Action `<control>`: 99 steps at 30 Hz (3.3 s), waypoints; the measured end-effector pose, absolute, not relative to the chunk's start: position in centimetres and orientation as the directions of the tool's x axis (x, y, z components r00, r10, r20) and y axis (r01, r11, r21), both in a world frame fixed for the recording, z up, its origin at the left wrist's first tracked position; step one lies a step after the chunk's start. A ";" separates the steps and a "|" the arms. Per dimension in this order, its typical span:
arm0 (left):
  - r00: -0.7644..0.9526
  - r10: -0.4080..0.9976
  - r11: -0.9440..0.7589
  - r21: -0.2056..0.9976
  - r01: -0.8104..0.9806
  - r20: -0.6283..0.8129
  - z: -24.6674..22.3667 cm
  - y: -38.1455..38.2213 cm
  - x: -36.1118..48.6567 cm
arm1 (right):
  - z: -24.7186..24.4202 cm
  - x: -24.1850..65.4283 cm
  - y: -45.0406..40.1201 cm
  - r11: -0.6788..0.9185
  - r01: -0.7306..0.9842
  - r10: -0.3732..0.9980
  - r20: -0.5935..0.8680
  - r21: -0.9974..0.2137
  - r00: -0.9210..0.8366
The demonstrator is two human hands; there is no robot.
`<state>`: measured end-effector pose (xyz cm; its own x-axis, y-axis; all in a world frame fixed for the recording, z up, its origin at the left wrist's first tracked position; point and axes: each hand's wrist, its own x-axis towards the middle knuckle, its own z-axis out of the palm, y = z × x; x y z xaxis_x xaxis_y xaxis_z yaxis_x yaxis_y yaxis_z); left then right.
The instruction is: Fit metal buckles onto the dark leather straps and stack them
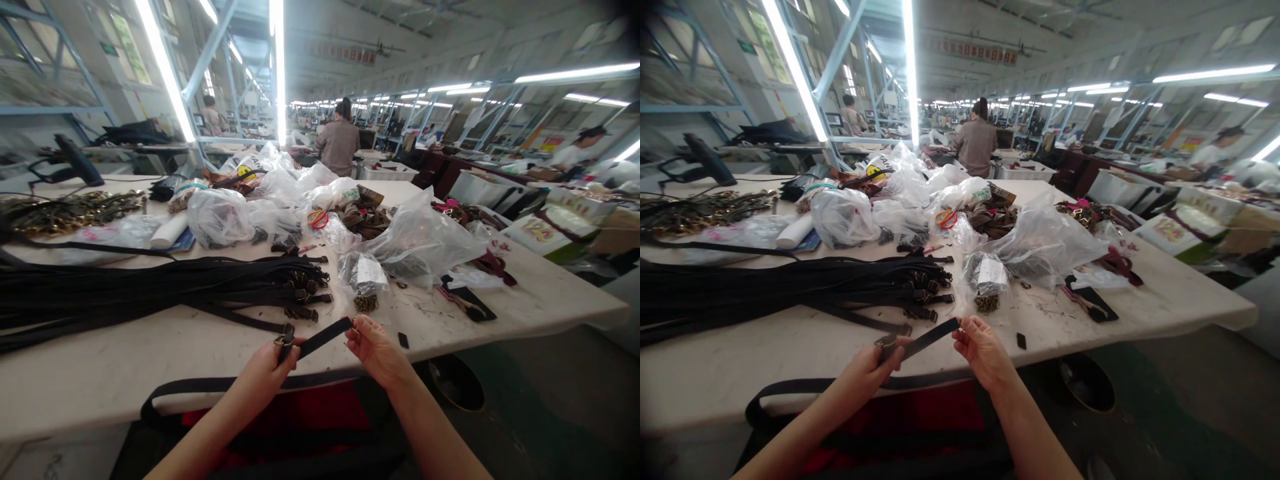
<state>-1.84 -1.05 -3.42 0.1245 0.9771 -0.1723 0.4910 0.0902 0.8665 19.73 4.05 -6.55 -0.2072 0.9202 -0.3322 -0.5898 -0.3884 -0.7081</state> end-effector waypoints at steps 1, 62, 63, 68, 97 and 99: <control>0.141 0.976 0.070 0.857 0.511 -0.164 -3.2 -1.1 -1.9 | -6.5 19.6 3.9 -0.389 -0.584 0.920 -0.331 -0.713 -0.209; 0.169 0.983 -0.181 0.583 0.792 0.076 -2.2 -1.5 1.2 | -2.3 14.9 -0.2 -0.205 -0.142 0.852 -0.105 -0.968 -0.514; 0.161 0.984 -0.179 0.565 0.806 0.083 -2.2 -1.6 1.2 | -2.2 14.9 -0.1 -0.197 -0.131 0.854 -0.105 -0.972 -0.509; 0.137 0.985 -0.169 0.454 0.875 0.104 -2.4 -1.7 0.4 | -1.2 15.0 0.1 -0.159 -0.055 0.842 -0.106 -0.986 -0.529; 0.128 0.891 0.453 0.843 -0.291 -0.435 -4.6 -3.1 3.3 | 1.6 18.4 -1.5 0.519 0.704 0.855 0.298 -0.484 -0.425; 0.124 0.898 0.439 0.847 -0.301 -0.421 -4.5 -3.2 3.3 | -0.3 17.8 -1.4 0.526 0.806 0.843 0.289 -0.272 -0.453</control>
<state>3.30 -3.21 -4.54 0.1243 0.8984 -0.4213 -0.3009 0.4387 0.8468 17.79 -1.36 -0.27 -0.4526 0.8435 0.2893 0.8058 0.5258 -0.2723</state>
